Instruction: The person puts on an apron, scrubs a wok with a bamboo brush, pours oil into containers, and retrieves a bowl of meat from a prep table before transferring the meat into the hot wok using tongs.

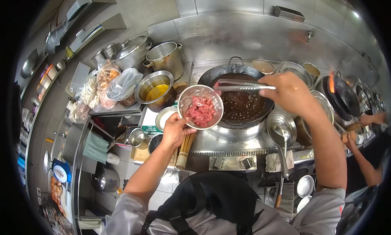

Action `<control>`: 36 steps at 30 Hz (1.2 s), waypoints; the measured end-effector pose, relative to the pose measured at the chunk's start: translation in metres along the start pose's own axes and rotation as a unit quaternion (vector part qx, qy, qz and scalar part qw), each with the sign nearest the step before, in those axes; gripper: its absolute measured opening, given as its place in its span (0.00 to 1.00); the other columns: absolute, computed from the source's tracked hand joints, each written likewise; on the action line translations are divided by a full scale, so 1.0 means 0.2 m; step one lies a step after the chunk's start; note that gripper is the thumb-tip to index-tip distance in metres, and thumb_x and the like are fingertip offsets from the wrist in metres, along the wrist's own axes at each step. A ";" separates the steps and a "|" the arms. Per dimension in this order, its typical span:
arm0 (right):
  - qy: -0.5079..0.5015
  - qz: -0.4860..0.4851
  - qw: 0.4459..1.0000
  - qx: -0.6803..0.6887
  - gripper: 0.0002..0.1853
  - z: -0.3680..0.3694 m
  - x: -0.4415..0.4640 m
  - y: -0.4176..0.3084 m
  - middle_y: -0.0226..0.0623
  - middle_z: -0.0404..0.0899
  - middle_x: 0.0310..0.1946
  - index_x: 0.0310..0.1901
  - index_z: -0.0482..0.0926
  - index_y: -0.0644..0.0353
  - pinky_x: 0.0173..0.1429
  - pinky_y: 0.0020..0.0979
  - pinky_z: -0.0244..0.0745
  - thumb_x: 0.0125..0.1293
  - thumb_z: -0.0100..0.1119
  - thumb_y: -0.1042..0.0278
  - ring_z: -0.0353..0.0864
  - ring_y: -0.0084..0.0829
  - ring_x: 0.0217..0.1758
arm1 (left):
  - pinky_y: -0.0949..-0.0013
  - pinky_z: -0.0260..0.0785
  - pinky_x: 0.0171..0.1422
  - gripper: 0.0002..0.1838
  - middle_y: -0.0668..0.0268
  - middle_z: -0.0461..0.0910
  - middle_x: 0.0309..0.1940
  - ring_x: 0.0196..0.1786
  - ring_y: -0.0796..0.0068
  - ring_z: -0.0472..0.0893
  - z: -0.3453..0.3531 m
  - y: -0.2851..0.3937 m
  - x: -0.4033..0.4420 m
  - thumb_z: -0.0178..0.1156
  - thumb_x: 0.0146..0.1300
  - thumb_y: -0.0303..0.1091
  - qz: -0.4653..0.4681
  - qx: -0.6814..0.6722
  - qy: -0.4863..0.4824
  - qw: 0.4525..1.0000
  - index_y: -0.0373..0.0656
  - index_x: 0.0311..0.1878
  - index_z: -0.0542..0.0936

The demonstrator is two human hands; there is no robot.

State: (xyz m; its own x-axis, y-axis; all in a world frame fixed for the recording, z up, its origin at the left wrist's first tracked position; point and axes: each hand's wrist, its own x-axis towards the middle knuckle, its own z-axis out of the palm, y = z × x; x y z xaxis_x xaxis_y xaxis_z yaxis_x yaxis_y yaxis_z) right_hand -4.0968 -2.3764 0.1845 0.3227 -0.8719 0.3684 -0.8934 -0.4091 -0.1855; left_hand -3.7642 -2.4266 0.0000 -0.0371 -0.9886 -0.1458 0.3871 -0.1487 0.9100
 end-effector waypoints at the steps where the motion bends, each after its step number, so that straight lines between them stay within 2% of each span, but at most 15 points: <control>1: -0.006 -0.006 1.000 -0.002 0.17 0.03 -0.01 -0.06 0.50 0.83 0.39 0.46 0.82 0.62 0.49 0.41 0.76 0.59 0.64 0.62 0.82 0.48 0.42 | 0.64 0.84 0.33 0.10 0.64 0.76 0.32 0.33 0.70 0.80 0.02 0.01 0.02 0.56 0.63 0.21 -0.010 0.001 -0.023 1.000 0.43 0.29 0.67; 4: -0.059 0.017 0.998 -0.007 0.16 0.22 -0.02 -0.14 0.49 0.82 0.34 0.44 0.82 0.62 0.46 0.44 0.76 0.60 0.61 0.59 0.82 0.49 0.40 | 0.62 0.84 0.35 0.10 0.63 0.78 0.34 0.34 0.69 0.81 0.08 0.00 0.10 0.56 0.63 0.21 -0.024 0.007 -0.075 0.997 0.45 0.28 0.68; 6: -0.048 -0.022 0.997 -0.061 0.13 0.44 -0.03 -0.10 0.46 0.82 0.30 0.40 0.81 0.60 0.42 0.46 0.75 0.61 0.60 0.59 0.82 0.49 0.37 | 0.59 0.83 0.38 0.08 0.64 0.78 0.34 0.35 0.68 0.81 0.16 0.02 0.12 0.56 0.63 0.22 -0.053 -0.019 -0.099 0.994 0.44 0.30 0.69; 9: -0.016 -0.030 0.998 -0.056 0.11 0.55 -0.03 -0.03 0.45 0.82 0.28 0.34 0.80 0.60 0.39 0.47 0.75 0.61 0.60 0.60 0.82 0.48 0.35 | 0.56 0.82 0.40 0.05 0.62 0.77 0.38 0.39 0.65 0.80 0.24 -0.03 0.17 0.55 0.63 0.22 -0.081 -0.031 -0.065 0.994 0.44 0.35 0.70; 12: 0.012 -0.011 0.999 -0.037 0.10 0.51 -0.03 0.06 0.45 0.81 0.27 0.33 0.81 0.59 0.39 0.47 0.75 0.61 0.60 0.61 0.81 0.48 0.35 | 0.56 0.83 0.40 0.05 0.60 0.75 0.43 0.43 0.63 0.79 0.26 -0.09 0.21 0.55 0.64 0.22 -0.094 -0.047 -0.051 0.993 0.43 0.38 0.70; 14: 0.028 0.012 0.999 -0.021 0.10 0.47 -0.04 0.12 0.46 0.82 0.29 0.35 0.83 0.59 0.41 0.46 0.75 0.60 0.61 0.61 0.82 0.49 0.36 | 0.57 0.83 0.39 0.05 0.60 0.75 0.42 0.43 0.63 0.79 0.27 -0.12 0.23 0.54 0.63 0.21 -0.064 -0.043 -0.030 0.997 0.42 0.38 0.69; 16: 0.028 0.077 0.996 0.023 0.13 0.49 -0.05 0.22 0.46 0.83 0.36 0.42 0.84 0.59 0.47 0.42 0.77 0.57 0.64 0.63 0.82 0.48 0.41 | 0.58 0.84 0.38 0.05 0.60 0.75 0.41 0.42 0.62 0.79 0.25 -0.14 0.24 0.54 0.64 0.21 -0.056 -0.044 -0.021 0.997 0.41 0.38 0.69; 17: 0.049 0.081 0.995 0.017 0.13 0.54 -0.05 0.29 0.46 0.83 0.35 0.43 0.85 0.56 0.46 0.43 0.76 0.58 0.64 0.61 0.82 0.48 0.40 | 0.57 0.84 0.38 0.05 0.59 0.74 0.41 0.42 0.62 0.79 0.22 -0.16 0.27 0.54 0.63 0.21 -0.057 -0.043 -0.002 0.997 0.41 0.38 0.69; 18: 0.049 0.078 0.996 0.017 0.13 0.57 -0.04 0.34 0.46 0.83 0.35 0.43 0.85 0.56 0.46 0.43 0.76 0.58 0.64 0.61 0.82 0.48 0.40 | 0.57 0.84 0.39 0.05 0.59 0.74 0.41 0.42 0.62 0.79 0.21 -0.18 0.29 0.54 0.63 0.22 -0.058 -0.043 0.018 0.997 0.41 0.38 0.68; 19: 0.046 0.107 0.993 0.026 0.13 0.62 -0.03 0.38 0.47 0.83 0.35 0.42 0.85 0.56 0.46 0.43 0.76 0.59 0.63 0.61 0.82 0.48 0.41 | 0.60 0.85 0.33 0.04 0.59 0.73 0.37 0.38 0.62 0.80 0.22 -0.16 0.27 0.54 0.63 0.22 -0.040 -0.045 0.041 0.997 0.39 0.34 0.69; 22: 0.016 0.170 0.985 0.022 0.13 0.79 0.01 0.50 0.47 0.83 0.36 0.42 0.85 0.56 0.48 0.44 0.76 0.59 0.63 0.60 0.82 0.47 0.43 | 0.61 0.85 0.33 0.05 0.60 0.73 0.37 0.37 0.63 0.79 0.18 -0.16 0.26 0.54 0.62 0.21 -0.038 -0.029 0.072 0.996 0.39 0.34 0.69; 26: -0.037 0.230 0.972 -0.032 0.12 0.91 0.01 0.57 0.46 0.83 0.37 0.42 0.84 0.54 0.49 0.45 0.76 0.61 0.61 0.58 0.82 0.48 0.43 | 0.55 0.84 0.38 0.06 0.60 0.73 0.40 0.42 0.63 0.78 0.13 -0.15 0.25 0.54 0.63 0.21 -0.039 -0.022 0.078 0.996 0.41 0.36 0.67; 30: -0.080 0.215 0.970 -0.077 0.13 0.78 0.03 0.61 0.46 0.83 0.37 0.43 0.84 0.54 0.49 0.45 0.76 0.61 0.60 0.56 0.82 0.49 0.44 | 0.56 0.84 0.37 0.06 0.62 0.73 0.38 0.39 0.64 0.78 0.10 -0.13 0.23 0.54 0.64 0.21 -0.020 -0.010 0.067 0.998 0.42 0.34 0.68; 33: -0.090 0.196 0.969 -0.122 0.17 0.57 0.03 0.52 0.47 0.83 0.40 0.48 0.82 0.54 0.51 0.45 0.76 0.62 0.60 0.55 0.82 0.47 0.45 | 0.57 0.84 0.36 0.06 0.62 0.74 0.37 0.38 0.65 0.79 0.12 -0.10 0.21 0.54 0.64 0.22 -0.008 -0.001 0.045 0.999 0.42 0.32 0.68; 36: -0.023 0.132 0.986 -0.097 0.16 0.43 0.03 0.41 0.46 0.83 0.39 0.48 0.83 0.53 0.49 0.44 0.77 0.61 0.61 0.55 0.82 0.47 0.44 | 0.58 0.84 0.36 0.07 0.62 0.74 0.36 0.37 0.65 0.80 0.16 -0.07 0.19 0.54 0.63 0.21 0.000 0.000 0.035 0.999 0.43 0.32 0.69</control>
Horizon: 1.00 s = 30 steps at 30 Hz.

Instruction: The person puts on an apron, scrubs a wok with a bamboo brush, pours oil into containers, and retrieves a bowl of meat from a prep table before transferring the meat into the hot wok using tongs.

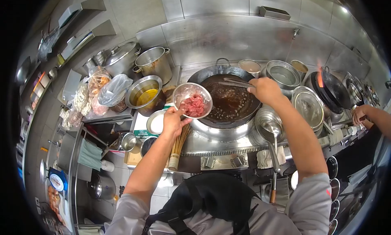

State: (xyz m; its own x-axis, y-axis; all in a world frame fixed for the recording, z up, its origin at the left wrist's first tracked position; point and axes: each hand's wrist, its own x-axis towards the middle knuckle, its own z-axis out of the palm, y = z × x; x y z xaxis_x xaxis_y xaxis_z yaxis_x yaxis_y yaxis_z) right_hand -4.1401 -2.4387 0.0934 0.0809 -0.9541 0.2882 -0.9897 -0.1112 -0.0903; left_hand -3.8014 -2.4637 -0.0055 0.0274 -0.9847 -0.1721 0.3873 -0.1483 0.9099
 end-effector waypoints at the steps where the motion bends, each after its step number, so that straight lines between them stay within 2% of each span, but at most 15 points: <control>1: -0.001 -0.035 0.999 0.032 0.16 -0.07 -0.03 -0.06 0.46 0.83 0.37 0.47 0.83 0.53 0.48 0.44 0.77 0.61 0.62 0.55 0.82 0.47 0.43 | 0.58 0.84 0.36 0.07 0.62 0.75 0.36 0.37 0.66 0.80 0.00 -0.01 0.02 0.55 0.63 0.21 0.000 0.011 -0.019 1.000 0.43 0.32 0.69; 3: -0.009 -0.104 0.992 0.074 0.15 -0.15 -0.09 -0.17 0.46 0.83 0.33 0.46 0.83 0.53 0.46 0.44 0.78 0.60 0.63 0.56 0.83 0.47 0.41 | 0.59 0.84 0.35 0.07 0.62 0.75 0.36 0.36 0.67 0.80 0.04 -0.02 0.02 0.55 0.63 0.21 -0.008 0.022 -0.047 0.999 0.43 0.32 0.69; 7: -0.037 -0.137 0.987 0.076 0.13 -0.01 -0.17 -0.28 0.45 0.83 0.31 0.42 0.84 0.56 0.44 0.45 0.77 0.60 0.62 0.58 0.82 0.48 0.39 | 0.61 0.84 0.35 0.06 0.61 0.75 0.37 0.37 0.65 0.81 0.16 -0.04 0.03 0.55 0.64 0.21 -0.027 0.014 -0.089 0.996 0.42 0.34 0.69; 10: -0.021 -0.166 0.984 0.066 0.12 0.10 -0.16 -0.24 0.46 0.83 0.30 0.39 0.83 0.59 0.43 0.46 0.76 0.60 0.61 0.61 0.82 0.48 0.38 | 0.61 0.84 0.35 0.05 0.60 0.75 0.39 0.39 0.65 0.81 0.22 -0.05 0.02 0.54 0.64 0.22 -0.055 -0.008 -0.044 0.997 0.41 0.35 0.69; 12: 0.021 -0.158 0.980 0.116 0.11 0.14 -0.13 -0.13 0.45 0.83 0.30 0.38 0.83 0.59 0.42 0.47 0.75 0.60 0.60 0.62 0.82 0.48 0.38 | 0.60 0.84 0.35 0.04 0.60 0.75 0.39 0.39 0.64 0.80 0.21 -0.09 0.04 0.54 0.65 0.22 -0.049 0.005 -0.026 0.998 0.41 0.36 0.69; 16: 0.043 -0.114 0.984 0.132 0.11 0.13 -0.11 0.06 0.45 0.82 0.30 0.39 0.83 0.58 0.43 0.47 0.75 0.59 0.61 0.62 0.82 0.48 0.38 | 0.60 0.85 0.36 0.04 0.60 0.75 0.39 0.40 0.63 0.80 0.18 -0.18 0.12 0.53 0.65 0.22 -0.018 0.017 0.020 0.999 0.41 0.37 0.69; 18: 0.001 -0.037 0.993 0.112 0.11 0.22 -0.08 0.16 0.44 0.83 0.36 0.41 0.84 0.57 0.45 0.44 0.76 0.59 0.63 0.62 0.82 0.48 0.40 | 0.59 0.85 0.36 0.04 0.60 0.74 0.39 0.40 0.63 0.80 0.17 -0.20 0.11 0.53 0.65 0.22 -0.008 0.014 0.035 0.999 0.41 0.36 0.69; 20: -0.026 -0.021 0.994 0.101 0.12 0.36 -0.07 0.21 0.45 0.83 0.37 0.42 0.83 0.57 0.46 0.44 0.76 0.59 0.62 0.61 0.82 0.48 0.41 | 0.63 0.85 0.31 0.06 0.63 0.72 0.33 0.32 0.67 0.79 0.18 -0.19 0.10 0.55 0.62 0.21 0.009 0.006 0.078 0.997 0.40 0.32 0.69; 24: -0.089 0.032 0.993 0.069 0.13 0.40 -0.08 0.23 0.46 0.83 0.34 0.41 0.83 0.57 0.49 0.46 0.76 0.61 0.61 0.58 0.82 0.49 0.42 | 0.65 0.84 0.30 0.05 0.62 0.73 0.33 0.33 0.68 0.80 0.15 -0.20 0.06 0.54 0.62 0.20 0.025 0.015 0.065 0.997 0.40 0.32 0.69; 25: -0.089 0.032 0.993 0.071 0.13 0.37 -0.07 0.21 0.46 0.83 0.34 0.41 0.83 0.57 0.49 0.46 0.76 0.61 0.61 0.58 0.82 0.49 0.42 | 0.65 0.84 0.30 0.05 0.62 0.73 0.33 0.33 0.68 0.80 0.15 -0.19 0.05 0.54 0.62 0.20 0.025 0.017 0.066 0.997 0.40 0.32 0.69; 27: -0.011 0.015 0.995 0.096 0.14 0.25 -0.07 0.20 0.47 0.83 0.36 0.42 0.83 0.57 0.49 0.46 0.76 0.61 0.60 0.56 0.82 0.48 0.43 | 0.61 0.84 0.33 0.09 0.63 0.74 0.37 0.38 0.66 0.80 0.15 -0.16 0.04 0.55 0.63 0.21 0.011 0.045 0.037 0.998 0.44 0.30 0.68; 28: -0.008 0.016 0.995 0.095 0.14 0.17 -0.09 0.14 0.47 0.83 0.36 0.42 0.83 0.57 0.49 0.46 0.76 0.61 0.60 0.56 0.82 0.48 0.43 | 0.61 0.84 0.33 0.09 0.63 0.74 0.37 0.38 0.66 0.80 0.15 -0.16 0.05 0.55 0.63 0.21 0.013 0.044 0.035 0.998 0.44 0.30 0.68; 30: 0.007 -0.063 0.990 0.122 0.15 0.03 -0.11 0.00 0.47 0.83 0.35 0.41 0.82 0.58 0.48 0.46 0.76 0.61 0.61 0.55 0.82 0.48 0.42 | 0.61 0.83 0.32 0.09 0.65 0.75 0.35 0.36 0.67 0.80 0.17 -0.16 0.07 0.55 0.63 0.21 0.012 0.056 -0.006 0.998 0.45 0.29 0.68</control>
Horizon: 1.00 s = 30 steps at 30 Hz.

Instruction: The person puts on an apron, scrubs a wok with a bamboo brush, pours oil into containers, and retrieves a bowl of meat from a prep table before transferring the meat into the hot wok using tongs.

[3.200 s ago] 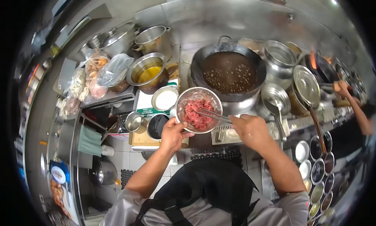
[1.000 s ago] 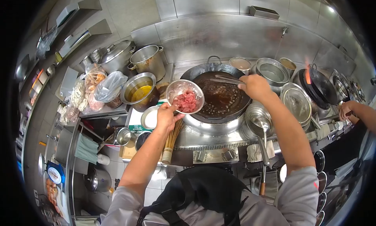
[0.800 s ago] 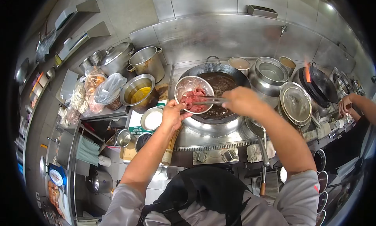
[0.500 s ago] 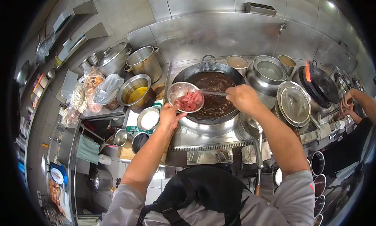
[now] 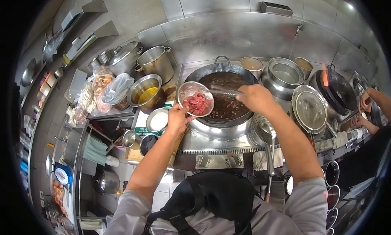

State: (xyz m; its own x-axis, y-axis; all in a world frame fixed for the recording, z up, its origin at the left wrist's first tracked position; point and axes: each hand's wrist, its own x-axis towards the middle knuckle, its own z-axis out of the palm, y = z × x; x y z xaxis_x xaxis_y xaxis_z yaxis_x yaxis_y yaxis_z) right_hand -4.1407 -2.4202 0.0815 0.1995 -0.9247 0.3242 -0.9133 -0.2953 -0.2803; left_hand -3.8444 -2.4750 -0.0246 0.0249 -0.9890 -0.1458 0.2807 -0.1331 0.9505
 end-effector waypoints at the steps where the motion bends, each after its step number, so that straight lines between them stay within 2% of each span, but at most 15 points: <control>1: 0.001 -0.017 1.000 -0.008 0.14 0.01 0.00 -0.06 0.46 0.83 0.32 0.39 0.82 0.57 0.45 0.45 0.77 0.61 0.60 0.56 0.82 0.48 0.40 | 0.61 0.83 0.32 0.10 0.65 0.75 0.34 0.35 0.68 0.80 0.03 0.02 -0.02 0.55 0.63 0.21 0.006 0.000 -0.005 1.000 0.45 0.28 0.68; 5: -0.079 -0.025 0.995 -0.060 0.12 0.17 0.03 -0.18 0.45 0.83 0.30 0.39 0.83 0.57 0.45 0.46 0.76 0.61 0.60 0.58 0.82 0.48 0.39 | 0.60 0.84 0.31 0.10 0.63 0.75 0.35 0.35 0.67 0.81 0.04 0.01 0.05 0.55 0.62 0.20 0.009 0.000 -0.060 0.998 0.45 0.28 0.67; 8: -0.052 -0.037 0.997 -0.052 0.11 0.26 0.05 -0.17 0.44 0.82 0.30 0.38 0.83 0.56 0.45 0.46 0.76 0.61 0.59 0.59 0.82 0.49 0.39 | 0.59 0.84 0.31 0.10 0.62 0.74 0.35 0.35 0.65 0.81 -0.01 0.02 0.09 0.55 0.62 0.20 -0.023 -0.002 -0.024 0.999 0.45 0.29 0.66; 10: 0.023 -0.020 0.999 -0.016 0.10 0.30 0.04 -0.08 0.46 0.82 0.31 0.37 0.83 0.55 0.44 0.47 0.76 0.60 0.59 0.60 0.82 0.49 0.39 | 0.58 0.84 0.31 0.10 0.63 0.73 0.35 0.36 0.64 0.81 -0.06 0.03 0.11 0.55 0.62 0.20 -0.030 -0.024 -0.024 0.999 0.45 0.30 0.65; 11: 0.023 -0.019 0.999 -0.018 0.10 0.31 0.04 -0.04 0.46 0.82 0.31 0.37 0.83 0.55 0.44 0.47 0.76 0.60 0.59 0.60 0.82 0.49 0.39 | 0.58 0.84 0.31 0.11 0.63 0.73 0.35 0.37 0.64 0.81 -0.08 0.03 0.12 0.55 0.62 0.20 -0.024 -0.012 -0.006 1.000 0.46 0.29 0.65; 13: 0.044 0.051 0.998 -0.015 0.10 0.33 0.07 0.01 0.47 0.82 0.32 0.37 0.84 0.54 0.45 0.46 0.76 0.60 0.60 0.60 0.82 0.48 0.40 | 0.58 0.84 0.32 0.07 0.63 0.74 0.36 0.40 0.62 0.81 -0.14 0.02 0.17 0.54 0.63 0.21 -0.018 0.005 0.026 0.999 0.44 0.32 0.68; 14: 0.044 0.051 0.998 -0.017 0.10 0.37 0.10 0.02 0.47 0.82 0.32 0.37 0.84 0.54 0.45 0.46 0.76 0.60 0.60 0.60 0.82 0.48 0.40 | 0.58 0.84 0.32 0.07 0.63 0.74 0.36 0.40 0.62 0.81 -0.16 0.01 0.19 0.54 0.63 0.21 -0.018 0.004 0.024 1.000 0.44 0.32 0.68; 16: -0.022 0.114 0.993 -0.036 0.13 0.47 0.16 0.05 0.44 0.83 0.37 0.41 0.84 0.56 0.49 0.44 0.76 0.59 0.61 0.59 0.82 0.48 0.43 | 0.59 0.84 0.33 0.04 0.61 0.77 0.39 0.41 0.62 0.82 -0.19 0.04 0.20 0.54 0.63 0.21 0.005 -0.016 0.023 1.000 0.41 0.38 0.72; 17: -0.035 0.129 0.990 -0.048 0.14 0.53 0.19 0.03 0.46 0.83 0.38 0.42 0.84 0.55 0.50 0.44 0.76 0.60 0.60 0.57 0.82 0.48 0.45 | 0.62 0.84 0.32 0.07 0.59 0.78 0.42 0.40 0.64 0.82 -0.20 0.06 0.19 0.53 0.63 0.21 0.002 -0.021 0.021 1.000 0.39 0.43 0.74; 20: -0.046 0.154 0.986 -0.037 0.14 0.60 0.26 0.01 0.47 0.83 0.38 0.42 0.83 0.55 0.51 0.45 0.76 0.61 0.59 0.56 0.82 0.48 0.45 | 0.63 0.84 0.31 0.05 0.59 0.79 0.40 0.38 0.65 0.82 -0.25 0.07 0.19 0.54 0.63 0.21 0.019 -0.023 0.021 0.999 0.38 0.41 0.74; 24: -0.092 0.113 0.982 -0.117 0.15 0.46 0.31 -0.01 0.49 0.83 0.38 0.42 0.82 0.57 0.51 0.45 0.76 0.63 0.59 0.55 0.82 0.49 0.45 | 0.64 0.84 0.31 0.02 0.60 0.78 0.37 0.34 0.66 0.82 -0.26 0.12 0.14 0.54 0.63 0.21 0.043 -0.029 0.006 0.999 0.39 0.38 0.74; 26: -0.045 0.121 0.987 -0.092 0.15 0.29 0.29 -0.10 0.48 0.83 0.38 0.43 0.82 0.56 0.51 0.45 0.76 0.62 0.60 0.55 0.82 0.49 0.44 | 0.69 0.81 0.23 0.08 0.64 0.74 0.27 0.25 0.72 0.79 -0.25 0.10 0.16 0.57 0.60 0.20 0.062 -0.033 0.028 0.997 0.39 0.27 0.70; 27: -0.027 0.091 0.994 -0.061 0.16 0.20 0.28 -0.15 0.49 0.83 0.38 0.43 0.83 0.56 0.50 0.45 0.76 0.62 0.59 0.54 0.82 0.49 0.45 | 0.70 0.80 0.23 0.09 0.65 0.73 0.26 0.24 0.73 0.78 -0.25 0.09 0.17 0.57 0.59 0.19 0.056 -0.039 0.020 0.997 0.40 0.26 0.69; 29: -0.014 0.023 0.999 -0.044 0.16 0.11 0.23 -0.19 0.47 0.83 0.35 0.45 0.82 0.55 0.48 0.45 0.76 0.62 0.59 0.53 0.82 0.48 0.42 | 0.68 0.82 0.26 0.07 0.62 0.76 0.29 0.28 0.71 0.80 -0.23 0.07 0.20 0.56 0.61 0.20 0.049 -0.021 0.005 0.999 0.40 0.29 0.70; 30: -0.013 0.025 0.999 -0.045 0.16 0.11 0.22 -0.19 0.47 0.83 0.35 0.45 0.82 0.55 0.48 0.45 0.76 0.62 0.59 0.53 0.82 0.48 0.42 | 0.65 0.83 0.30 0.05 0.60 0.78 0.33 0.31 0.69 0.82 -0.20 0.07 0.19 0.55 0.63 0.21 0.043 -0.002 -0.014 0.999 0.40 0.32 0.70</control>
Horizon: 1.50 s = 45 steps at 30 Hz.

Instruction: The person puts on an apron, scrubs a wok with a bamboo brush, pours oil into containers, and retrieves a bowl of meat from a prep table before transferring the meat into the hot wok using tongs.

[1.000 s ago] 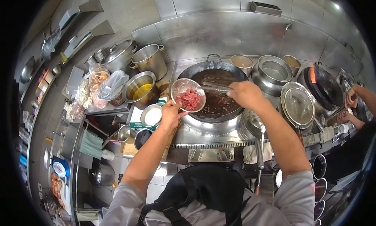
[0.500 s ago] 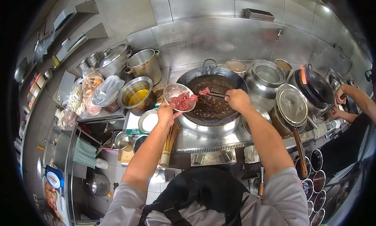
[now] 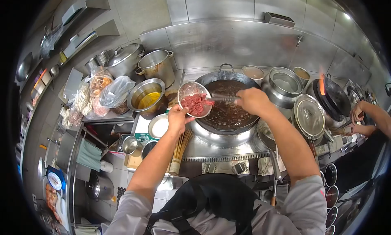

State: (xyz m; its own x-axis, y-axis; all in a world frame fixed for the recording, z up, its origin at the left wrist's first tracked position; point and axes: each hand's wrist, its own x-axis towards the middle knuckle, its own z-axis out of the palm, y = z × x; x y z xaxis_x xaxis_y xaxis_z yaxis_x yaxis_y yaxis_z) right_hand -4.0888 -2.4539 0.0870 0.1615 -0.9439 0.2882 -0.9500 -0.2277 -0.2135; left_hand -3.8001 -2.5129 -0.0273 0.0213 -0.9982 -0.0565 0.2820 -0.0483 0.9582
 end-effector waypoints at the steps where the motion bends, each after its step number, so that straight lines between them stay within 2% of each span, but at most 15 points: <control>1: -0.037 -0.022 0.998 -0.041 0.14 0.00 -0.02 -0.01 0.48 0.82 0.33 0.40 0.82 0.56 0.47 0.46 0.76 0.62 0.59 0.54 0.82 0.48 0.42 | 0.65 0.83 0.29 0.05 0.60 0.78 0.35 0.33 0.68 0.82 0.04 0.00 0.00 0.55 0.63 0.21 -0.003 0.005 -0.006 1.000 0.40 0.33 0.70; 2: -0.074 -0.043 0.993 -0.081 0.13 0.01 -0.05 -0.02 0.48 0.82 0.32 0.36 0.82 0.57 0.45 0.46 0.76 0.62 0.59 0.55 0.82 0.48 0.41 | 0.65 0.83 0.29 0.05 0.60 0.78 0.35 0.33 0.68 0.82 0.08 0.01 0.00 0.55 0.63 0.21 -0.004 0.006 -0.011 1.000 0.40 0.33 0.70; 6: -0.009 -0.078 0.995 -0.058 0.14 0.15 -0.14 0.09 0.44 0.81 0.28 0.32 0.81 0.57 0.41 0.47 0.75 0.62 0.58 0.55 0.82 0.47 0.36 | 0.63 0.83 0.30 0.06 0.59 0.77 0.37 0.35 0.65 0.82 0.20 0.00 0.03 0.54 0.63 0.21 -0.017 -0.022 0.000 1.000 0.42 0.33 0.69; 11: -0.027 0.046 0.990 0.129 0.14 0.19 -0.21 0.36 0.46 0.83 0.35 0.44 0.83 0.61 0.45 0.39 0.75 0.61 0.63 0.60 0.81 0.47 0.40 | 0.63 0.82 0.24 0.09 0.61 0.74 0.31 0.30 0.65 0.81 0.22 -0.06 0.04 0.55 0.63 0.21 -0.028 -0.011 0.025 0.999 0.41 0.28 0.68; 15: -0.049 0.125 0.966 0.220 0.15 0.28 -0.21 0.51 0.47 0.83 0.35 0.43 0.83 0.61 0.45 0.39 0.74 0.61 0.63 0.59 0.82 0.46 0.39 | 0.67 0.81 0.21 0.08 0.59 0.76 0.31 0.26 0.68 0.81 0.21 -0.10 0.03 0.55 0.62 0.20 -0.006 0.039 0.030 0.999 0.38 0.28 0.69; 18: -0.031 0.155 0.971 0.177 0.14 0.29 -0.21 0.60 0.46 0.83 0.36 0.41 0.84 0.57 0.47 0.42 0.76 0.62 0.61 0.55 0.81 0.49 0.41 | 0.68 0.81 0.22 0.06 0.58 0.77 0.32 0.26 0.68 0.80 0.17 -0.08 0.01 0.55 0.61 0.20 -0.007 0.004 0.055 0.998 0.37 0.29 0.71; 20: -0.035 0.094 0.995 -0.014 0.14 0.30 -0.22 0.62 0.45 0.83 0.36 0.42 0.83 0.56 0.46 0.43 0.76 0.62 0.61 0.57 0.81 0.49 0.41 | 0.70 0.81 0.22 0.05 0.57 0.77 0.33 0.26 0.68 0.80 0.15 -0.08 0.01 0.56 0.61 0.20 -0.009 0.016 0.056 0.998 0.37 0.29 0.72; 23: -0.008 0.127 0.987 -0.099 0.15 0.17 -0.16 0.48 0.48 0.83 0.38 0.46 0.82 0.58 0.45 0.44 0.77 0.60 0.63 0.59 0.82 0.49 0.41 | 0.69 0.80 0.21 0.09 0.60 0.75 0.29 0.25 0.71 0.79 0.14 -0.05 -0.03 0.57 0.61 0.20 -0.002 0.012 0.038 0.999 0.37 0.26 0.70; 24: -0.009 0.124 0.987 -0.098 0.15 0.13 -0.16 0.42 0.48 0.83 0.38 0.46 0.82 0.58 0.45 0.44 0.77 0.60 0.63 0.59 0.82 0.49 0.41 | 0.69 0.80 0.21 0.09 0.60 0.75 0.29 0.25 0.71 0.79 0.14 -0.05 -0.03 0.57 0.61 0.20 -0.001 0.012 0.042 0.999 0.37 0.26 0.70; 26: 0.107 0.009 0.994 -0.011 0.17 0.03 -0.16 0.31 0.46 0.83 0.37 0.46 0.82 0.58 0.45 0.44 0.77 0.60 0.63 0.57 0.82 0.48 0.40 | 0.69 0.80 0.21 0.13 0.63 0.73 0.26 0.25 0.74 0.77 0.15 -0.06 -0.04 0.58 0.60 0.20 0.013 0.037 0.009 0.999 0.38 0.22 0.68; 31: 0.024 -0.085 0.994 -0.068 0.11 0.05 -0.15 0.08 0.45 0.81 0.30 0.37 0.80 0.56 0.41 0.44 0.76 0.61 0.61 0.58 0.82 0.45 0.37 | 0.66 0.83 0.27 0.11 0.66 0.72 0.29 0.28 0.74 0.77 0.22 -0.04 -0.05 0.56 0.64 0.22 0.002 0.024 -0.061 0.998 0.43 0.27 0.67; 34: 0.011 -0.110 0.993 -0.036 0.10 0.21 -0.17 0.07 0.45 0.81 0.27 0.35 0.80 0.56 0.40 0.44 0.76 0.61 0.60 0.59 0.83 0.45 0.36 | 0.66 0.83 0.26 0.12 0.65 0.73 0.29 0.27 0.73 0.77 0.23 -0.05 -0.02 0.56 0.64 0.21 -0.008 0.023 -0.024 0.999 0.43 0.26 0.66; 39: 0.051 -0.074 0.996 0.016 0.09 0.25 -0.24 0.21 0.43 0.82 0.29 0.37 0.82 0.54 0.41 0.44 0.76 0.60 0.61 0.60 0.82 0.47 0.36 | 0.66 0.82 0.24 0.08 0.62 0.75 0.30 0.27 0.70 0.79 0.11 -0.09 0.04 0.56 0.61 0.20 0.048 0.115 0.048 0.991 0.40 0.28 0.68; 41: -0.002 -0.007 1.000 -0.002 0.13 0.28 -0.26 0.28 0.47 0.83 0.34 0.44 0.83 0.56 0.44 0.46 0.76 0.60 0.62 0.61 0.82 0.49 0.39 | 0.66 0.82 0.25 0.08 0.62 0.75 0.30 0.27 0.71 0.79 0.06 -0.11 0.06 0.56 0.62 0.20 0.043 0.094 0.047 0.994 0.40 0.28 0.69; 45: -0.068 0.069 0.995 -0.031 0.14 0.28 -0.27 0.24 0.47 0.83 0.35 0.45 0.82 0.56 0.46 0.46 0.76 0.61 0.61 0.59 0.82 0.49 0.40 | 0.66 0.82 0.26 0.09 0.65 0.75 0.31 0.30 0.73 0.79 0.04 -0.07 0.04 0.56 0.63 0.21 0.031 0.074 0.032 0.996 0.42 0.27 0.69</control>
State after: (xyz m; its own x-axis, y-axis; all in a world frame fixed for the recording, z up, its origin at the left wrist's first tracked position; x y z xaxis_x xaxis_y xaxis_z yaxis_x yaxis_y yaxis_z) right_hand -4.1275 -2.4264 0.0089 0.0598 -0.9897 0.1303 -0.9796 -0.0833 -0.1828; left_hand -3.8112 -2.5203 -0.0386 0.0966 -0.9953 -0.0097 0.1340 0.0033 0.9910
